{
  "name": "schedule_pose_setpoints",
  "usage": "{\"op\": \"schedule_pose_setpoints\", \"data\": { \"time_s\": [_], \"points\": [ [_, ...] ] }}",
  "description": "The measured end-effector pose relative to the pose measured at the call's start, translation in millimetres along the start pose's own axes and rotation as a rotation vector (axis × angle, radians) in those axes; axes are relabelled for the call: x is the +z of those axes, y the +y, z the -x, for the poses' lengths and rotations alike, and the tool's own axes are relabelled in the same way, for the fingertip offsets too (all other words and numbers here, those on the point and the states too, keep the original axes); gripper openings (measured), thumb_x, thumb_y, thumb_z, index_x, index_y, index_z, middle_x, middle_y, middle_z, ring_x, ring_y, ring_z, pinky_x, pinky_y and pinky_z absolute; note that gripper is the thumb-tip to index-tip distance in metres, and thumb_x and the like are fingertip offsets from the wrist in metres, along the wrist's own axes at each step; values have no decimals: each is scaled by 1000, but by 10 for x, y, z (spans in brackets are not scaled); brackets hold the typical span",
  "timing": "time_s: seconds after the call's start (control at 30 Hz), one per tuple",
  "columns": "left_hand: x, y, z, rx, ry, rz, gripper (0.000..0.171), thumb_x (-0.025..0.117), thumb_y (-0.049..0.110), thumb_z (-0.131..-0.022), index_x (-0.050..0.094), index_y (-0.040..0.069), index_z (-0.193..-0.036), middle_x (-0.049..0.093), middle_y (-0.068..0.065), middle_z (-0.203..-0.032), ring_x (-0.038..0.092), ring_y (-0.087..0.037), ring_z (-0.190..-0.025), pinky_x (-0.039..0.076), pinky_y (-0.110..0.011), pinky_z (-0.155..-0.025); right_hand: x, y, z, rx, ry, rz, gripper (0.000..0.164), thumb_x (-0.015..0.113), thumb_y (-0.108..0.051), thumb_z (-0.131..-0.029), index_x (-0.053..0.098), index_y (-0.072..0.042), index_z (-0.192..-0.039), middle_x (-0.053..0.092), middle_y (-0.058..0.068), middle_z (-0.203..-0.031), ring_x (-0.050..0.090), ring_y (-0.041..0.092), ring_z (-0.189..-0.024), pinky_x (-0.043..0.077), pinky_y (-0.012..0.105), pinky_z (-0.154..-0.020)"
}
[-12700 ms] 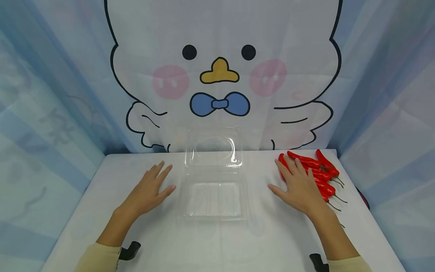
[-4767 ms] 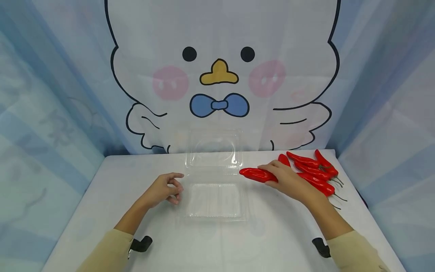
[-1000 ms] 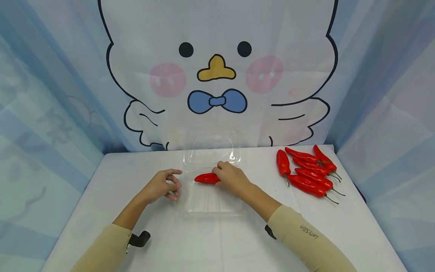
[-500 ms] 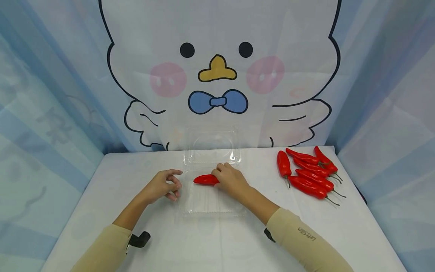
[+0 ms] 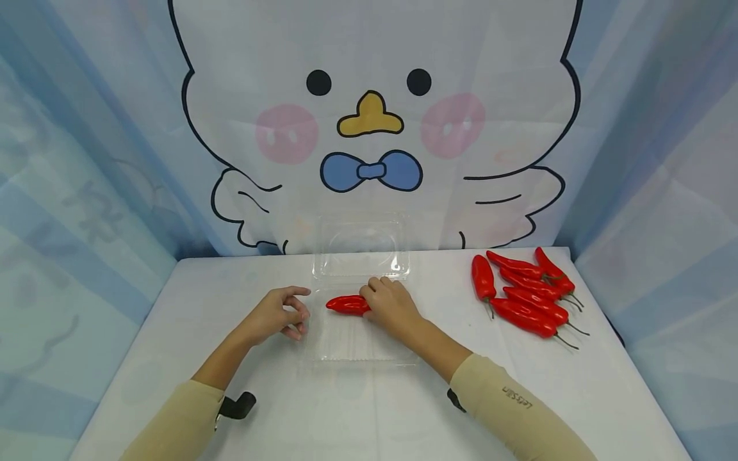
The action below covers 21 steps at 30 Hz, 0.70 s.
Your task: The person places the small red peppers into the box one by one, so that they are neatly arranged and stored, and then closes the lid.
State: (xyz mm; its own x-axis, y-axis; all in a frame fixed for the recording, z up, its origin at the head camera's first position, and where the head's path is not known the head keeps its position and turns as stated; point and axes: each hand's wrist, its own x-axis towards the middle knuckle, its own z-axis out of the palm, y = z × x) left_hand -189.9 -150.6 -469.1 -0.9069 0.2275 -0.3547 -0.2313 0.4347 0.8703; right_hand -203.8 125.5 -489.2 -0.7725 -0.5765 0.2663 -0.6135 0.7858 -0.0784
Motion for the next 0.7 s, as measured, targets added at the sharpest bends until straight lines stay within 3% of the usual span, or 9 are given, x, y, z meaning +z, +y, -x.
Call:
{"op": "schedule_pose_setpoints", "data": {
  "time_s": [0.7],
  "points": [
    [1, -12, 3, 1, 6, 11, 58, 70, 1, -96, 49, 5, -150, 65, -14, -100, 73, -20, -69, 65, -33, -63, -3, 2, 27, 5, -3, -9, 38, 91, -27, -79, 75, -12, -110, 67, 4, -101, 62, 20, -92, 60, 31, -81]
  ]
}}
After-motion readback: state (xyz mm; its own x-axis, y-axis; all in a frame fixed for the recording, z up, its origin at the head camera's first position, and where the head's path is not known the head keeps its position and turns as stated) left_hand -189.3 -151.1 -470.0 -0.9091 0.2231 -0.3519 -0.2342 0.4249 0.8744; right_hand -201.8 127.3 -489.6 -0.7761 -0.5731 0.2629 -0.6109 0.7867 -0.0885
